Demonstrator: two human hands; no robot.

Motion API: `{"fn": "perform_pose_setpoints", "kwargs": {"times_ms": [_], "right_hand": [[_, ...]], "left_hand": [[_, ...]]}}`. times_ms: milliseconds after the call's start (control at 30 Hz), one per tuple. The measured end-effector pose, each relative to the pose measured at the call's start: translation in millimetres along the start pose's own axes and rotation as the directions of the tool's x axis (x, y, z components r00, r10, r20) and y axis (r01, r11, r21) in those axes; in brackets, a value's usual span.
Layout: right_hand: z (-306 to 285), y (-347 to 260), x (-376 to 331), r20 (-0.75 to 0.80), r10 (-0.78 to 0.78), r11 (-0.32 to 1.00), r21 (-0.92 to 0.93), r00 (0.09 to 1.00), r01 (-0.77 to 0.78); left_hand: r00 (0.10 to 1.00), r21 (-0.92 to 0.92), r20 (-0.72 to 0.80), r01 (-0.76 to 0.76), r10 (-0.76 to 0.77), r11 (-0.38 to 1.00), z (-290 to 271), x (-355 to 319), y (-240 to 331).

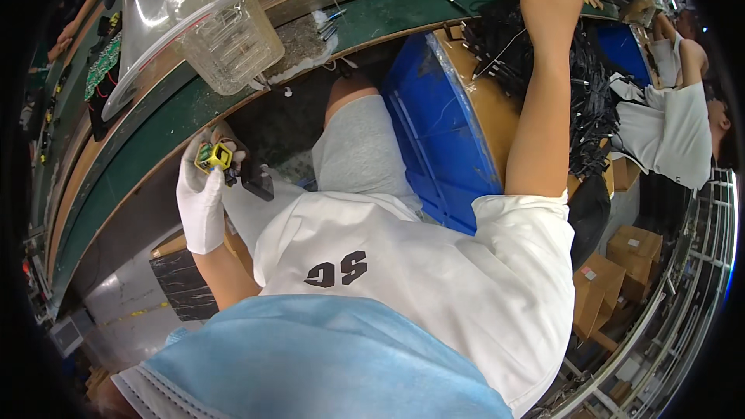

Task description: Assembling and inspecting small electronic components on an assembly line and then packaging them.

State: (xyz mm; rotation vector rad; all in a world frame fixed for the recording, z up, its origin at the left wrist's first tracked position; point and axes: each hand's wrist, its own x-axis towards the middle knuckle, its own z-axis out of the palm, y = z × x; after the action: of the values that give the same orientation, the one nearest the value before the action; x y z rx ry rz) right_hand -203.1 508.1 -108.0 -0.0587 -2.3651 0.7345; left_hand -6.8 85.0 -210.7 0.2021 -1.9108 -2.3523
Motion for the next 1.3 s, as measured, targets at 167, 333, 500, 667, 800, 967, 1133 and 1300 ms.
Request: {"fn": "perform_pose_setpoints", "kwargs": {"times_ms": [167, 333, 500, 667, 800, 967, 1133, 1300], "right_hand": [[-24, -55, -22, -0.198, 0.023, 0.934, 0.354, 0.980, 0.050], [-22, -60, -21, -0.331, 0.004, 0.887, 0.436, 0.944, 0.149], [-21, -24, -5, -0.321, 0.071, 0.901, 0.427, 0.945, 0.077], [-31, -45, -14, -0.405, 0.128, 0.595, 0.762, 0.906, 0.257], [-47, -66, -39, -0.123, -0.167, 0.682, 0.702, 0.978, 0.205], [-34, -100, -90, 0.327, -0.270, 0.681, 0.730, 0.906, -0.061], [-7, -107, -126, 0.483, -0.373, 0.715, 0.693, 0.792, -0.086], [13, -119, -147, 0.510, -0.447, 0.665, 0.739, 0.735, -0.109]], "left_hand": [[0.992, 0.004, 0.060, 0.114, -0.114, 0.993, 7, -3, -11], [0.993, 0.052, 0.033, 0.110, -0.112, 0.993, 5, -4, -24], [0.990, 0.018, 0.064, 0.127, -0.128, 0.992, 12, -4, -28], [0.980, 0.019, 0.035, 0.197, -0.197, 0.980, 15, -9, -30], [0.971, 0.021, 0.088, 0.222, -0.223, 0.975, 19, -8, -24], [0.959, -0.056, 0.160, 0.245, -0.233, 0.968, 31, -8, -26], [0.961, -0.199, 0.223, 0.208, -0.162, 0.958, 45, -14, -17], [0.976, -0.357, 0.202, 0.147, -0.078, 0.923, 63, -9, -11]]}}
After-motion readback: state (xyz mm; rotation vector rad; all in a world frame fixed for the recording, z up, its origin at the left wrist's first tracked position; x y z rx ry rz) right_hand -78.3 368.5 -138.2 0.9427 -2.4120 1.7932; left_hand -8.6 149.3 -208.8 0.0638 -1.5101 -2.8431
